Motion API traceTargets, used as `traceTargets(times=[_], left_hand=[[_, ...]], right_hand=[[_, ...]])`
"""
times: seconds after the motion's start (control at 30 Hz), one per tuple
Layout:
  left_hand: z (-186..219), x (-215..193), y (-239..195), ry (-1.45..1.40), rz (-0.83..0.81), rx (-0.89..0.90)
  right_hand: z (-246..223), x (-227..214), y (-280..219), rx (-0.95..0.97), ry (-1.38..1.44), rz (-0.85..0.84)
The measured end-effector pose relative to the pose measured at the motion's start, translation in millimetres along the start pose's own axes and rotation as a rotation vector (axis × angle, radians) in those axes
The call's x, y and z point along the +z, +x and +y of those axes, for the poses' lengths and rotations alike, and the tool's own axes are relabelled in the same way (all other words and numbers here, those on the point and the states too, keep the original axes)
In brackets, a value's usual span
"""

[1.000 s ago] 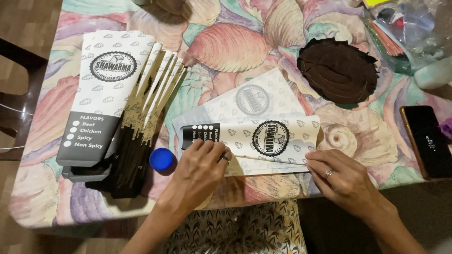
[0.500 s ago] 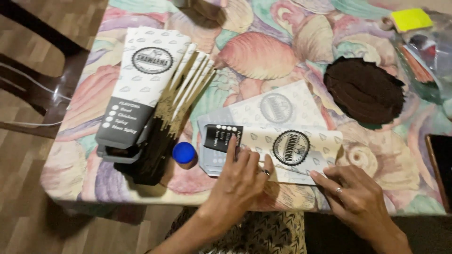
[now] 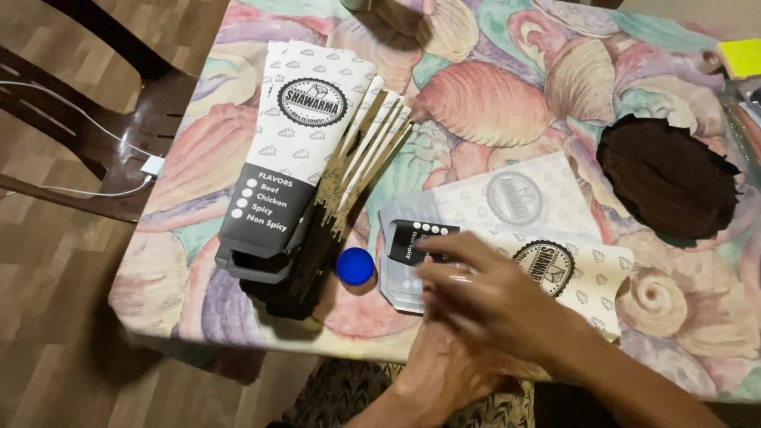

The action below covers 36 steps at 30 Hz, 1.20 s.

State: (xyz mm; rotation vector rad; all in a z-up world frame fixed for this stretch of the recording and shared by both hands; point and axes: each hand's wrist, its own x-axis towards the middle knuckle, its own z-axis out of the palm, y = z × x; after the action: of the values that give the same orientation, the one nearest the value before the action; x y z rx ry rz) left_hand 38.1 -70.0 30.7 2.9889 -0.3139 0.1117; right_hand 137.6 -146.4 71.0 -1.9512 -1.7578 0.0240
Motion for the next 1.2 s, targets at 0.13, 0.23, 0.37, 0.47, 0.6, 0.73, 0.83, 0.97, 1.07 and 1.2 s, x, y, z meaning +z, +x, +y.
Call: traceTargets(times=[0.13, 0.23, 0.37, 0.47, 0.6, 0.73, 0.83, 0.97, 1.07, 1.2], left_hand=[[-1, -3, 4, -0.018, -0.015, 0.023], [0, -1, 9, -0.051, -0.023, 0.035], [4, 9, 6, -0.114, -0.052, 0.034], [2, 14, 7, -0.148, -0.059, 0.023], [9, 50, 7, -0.073, 0.11, 0.01], [8, 52, 12, -0.234, 0.013, 0.021], [3, 42, 13, -0.252, -0.115, 0.037], [2, 39, 7, -0.295, -0.228, 0.031], [4, 42, 4, -0.267, -0.06, 0.024], [4, 38, 2, -0.026, 0.33, -0.045]], right_hand=[[2, 43, 60, -0.131, -0.013, -0.079], [4, 52, 71, -0.254, 0.035, -0.002], [1, -7, 45, -0.102, 0.063, -0.007], [20, -43, 15, 0.022, 0.012, -0.021], [59, -28, -21, 0.112, 0.124, 0.01], [60, -12, 12, 0.077, 0.169, 0.083], [66, 9, 43, -0.15, 0.228, 0.091], [59, 20, 65, -0.22, 0.268, 0.023], [74, -3, 26, -0.089, 0.262, -0.052], [119, -46, -75, 0.201, 0.056, -0.045]])
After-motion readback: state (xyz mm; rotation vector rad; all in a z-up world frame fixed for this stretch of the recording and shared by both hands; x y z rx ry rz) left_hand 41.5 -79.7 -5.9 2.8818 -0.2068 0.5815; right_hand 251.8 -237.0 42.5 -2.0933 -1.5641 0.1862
